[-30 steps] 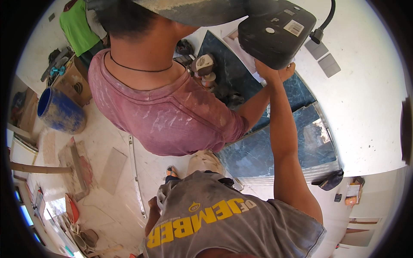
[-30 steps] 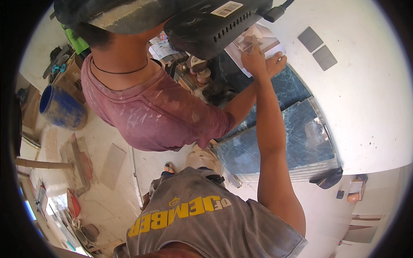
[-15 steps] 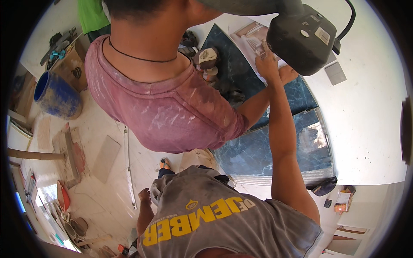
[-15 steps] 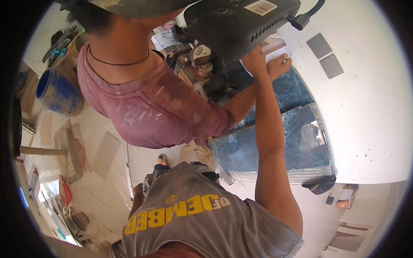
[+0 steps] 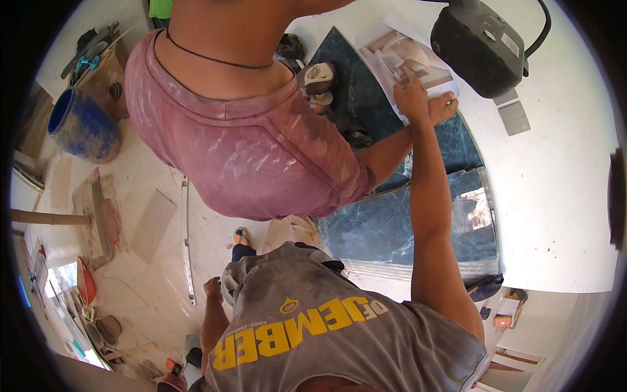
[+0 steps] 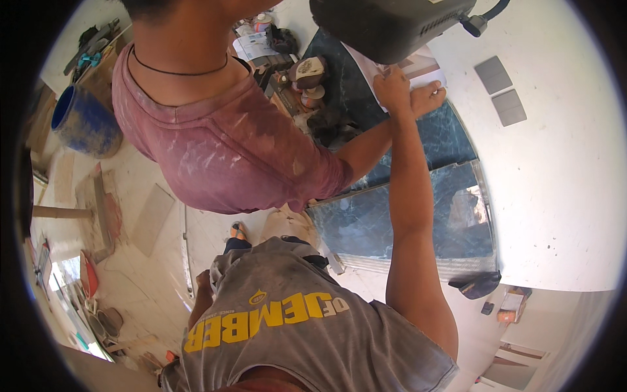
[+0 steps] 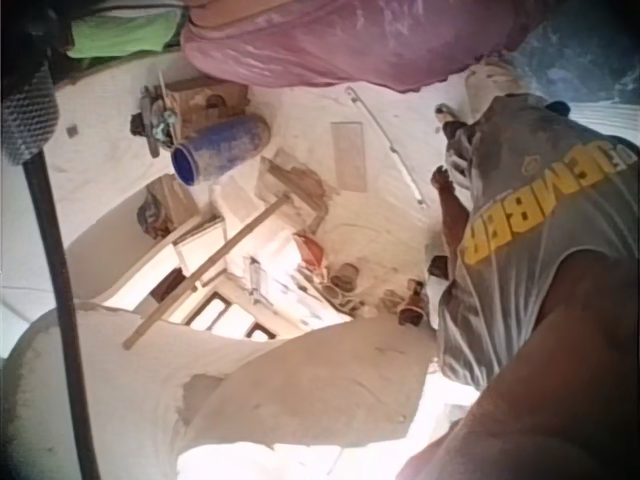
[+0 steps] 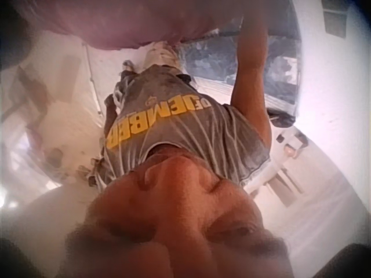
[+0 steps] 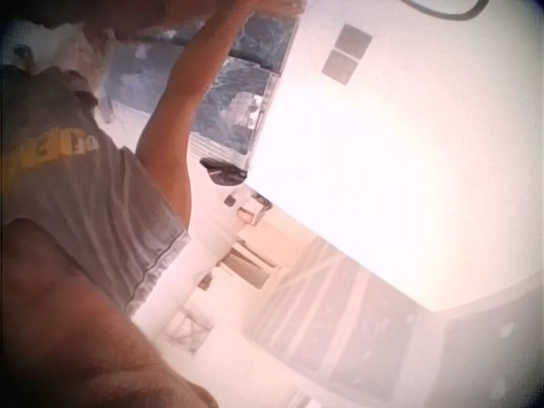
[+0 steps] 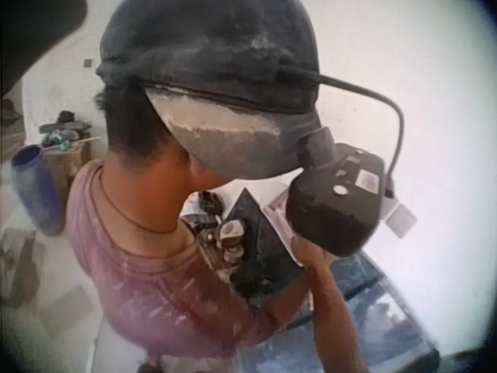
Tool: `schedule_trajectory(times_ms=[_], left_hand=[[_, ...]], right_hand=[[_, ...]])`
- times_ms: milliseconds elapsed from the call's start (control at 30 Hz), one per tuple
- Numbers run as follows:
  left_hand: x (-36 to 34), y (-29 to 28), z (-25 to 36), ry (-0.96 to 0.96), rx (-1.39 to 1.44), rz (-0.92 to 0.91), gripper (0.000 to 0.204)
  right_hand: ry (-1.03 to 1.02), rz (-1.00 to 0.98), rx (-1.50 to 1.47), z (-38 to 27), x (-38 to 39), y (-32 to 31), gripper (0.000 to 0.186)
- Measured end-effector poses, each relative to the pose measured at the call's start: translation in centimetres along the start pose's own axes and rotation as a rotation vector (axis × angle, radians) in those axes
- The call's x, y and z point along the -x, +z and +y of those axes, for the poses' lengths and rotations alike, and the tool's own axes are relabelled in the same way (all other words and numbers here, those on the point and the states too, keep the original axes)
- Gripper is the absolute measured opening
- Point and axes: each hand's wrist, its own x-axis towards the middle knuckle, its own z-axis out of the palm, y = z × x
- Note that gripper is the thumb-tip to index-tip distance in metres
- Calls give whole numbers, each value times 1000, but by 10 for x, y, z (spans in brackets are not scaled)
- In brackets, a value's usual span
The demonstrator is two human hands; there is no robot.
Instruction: The person measures a brick using a tape measure and cuts into it with a hand saw.
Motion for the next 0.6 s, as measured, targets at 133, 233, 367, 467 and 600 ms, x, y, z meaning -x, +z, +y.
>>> schedule_trajectory(times_ms=[133, 233, 367, 467, 600], left_hand=[[23, 15, 7, -47, -117, 92, 37], [39, 41, 1, -29, 9, 103, 35], [45, 19, -31, 84, 196, 122, 35], [69, 41, -66, 176, 338, 127, 28], [128, 57, -162, 163, 431, 294, 24]], right_hand=[[14, -6, 39, 8, -2, -3, 52], [-126, 76, 145, 52, -12, -12, 58], [-384, 110, 136, 54, -13, 2, 54], [-704, 145, 295, 90, -25, -16, 45], [-131, -100, -522, -17, 76, -25, 40]])
